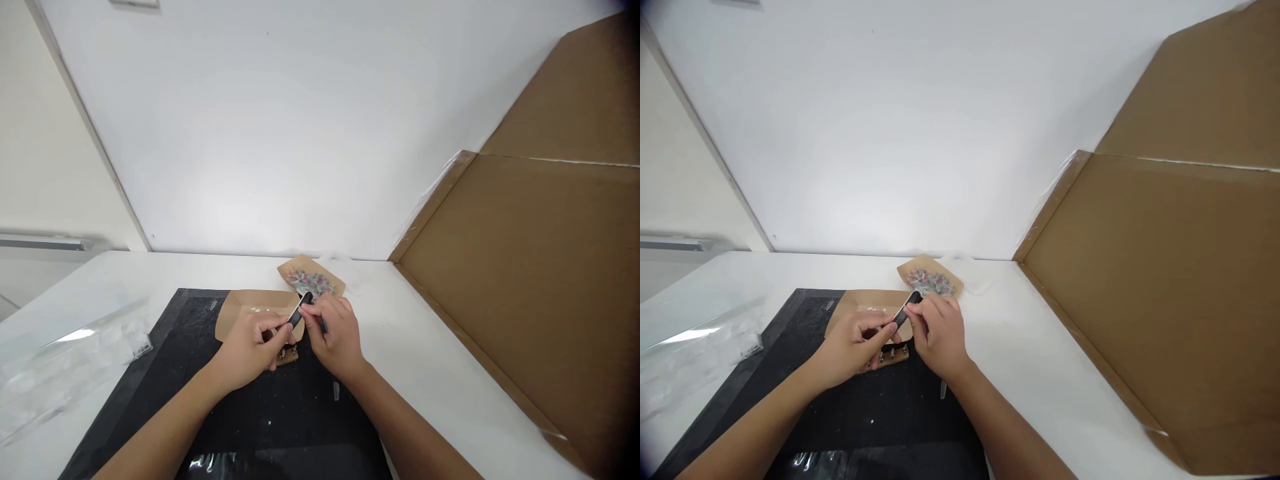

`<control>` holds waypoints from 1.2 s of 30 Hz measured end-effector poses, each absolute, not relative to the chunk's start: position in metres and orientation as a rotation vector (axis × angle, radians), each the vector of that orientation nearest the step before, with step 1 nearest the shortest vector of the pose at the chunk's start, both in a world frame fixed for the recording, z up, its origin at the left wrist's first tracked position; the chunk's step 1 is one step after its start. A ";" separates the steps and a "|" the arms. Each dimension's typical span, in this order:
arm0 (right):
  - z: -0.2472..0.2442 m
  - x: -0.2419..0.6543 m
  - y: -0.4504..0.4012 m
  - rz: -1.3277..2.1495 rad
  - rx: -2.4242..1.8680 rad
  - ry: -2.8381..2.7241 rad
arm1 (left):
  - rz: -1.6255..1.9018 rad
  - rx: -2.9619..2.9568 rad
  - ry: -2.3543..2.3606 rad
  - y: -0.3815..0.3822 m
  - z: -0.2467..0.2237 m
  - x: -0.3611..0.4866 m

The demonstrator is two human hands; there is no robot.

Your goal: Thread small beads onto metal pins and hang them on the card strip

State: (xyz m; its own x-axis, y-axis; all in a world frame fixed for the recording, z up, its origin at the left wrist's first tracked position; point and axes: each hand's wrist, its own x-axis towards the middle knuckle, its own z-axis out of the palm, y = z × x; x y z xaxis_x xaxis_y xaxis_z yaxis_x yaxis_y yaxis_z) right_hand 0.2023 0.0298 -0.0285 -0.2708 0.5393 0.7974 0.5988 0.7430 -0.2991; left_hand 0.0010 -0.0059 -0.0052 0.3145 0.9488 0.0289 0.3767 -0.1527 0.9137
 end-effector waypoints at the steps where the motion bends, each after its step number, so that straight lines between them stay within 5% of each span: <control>1: -0.028 0.203 0.030 -0.081 -0.889 -1.924 | 0.819 1.703 1.207 -0.006 -0.005 0.001; 36: -0.041 0.200 0.034 -0.002 -0.860 -1.977 | 0.802 1.789 1.252 -0.002 -0.008 -0.001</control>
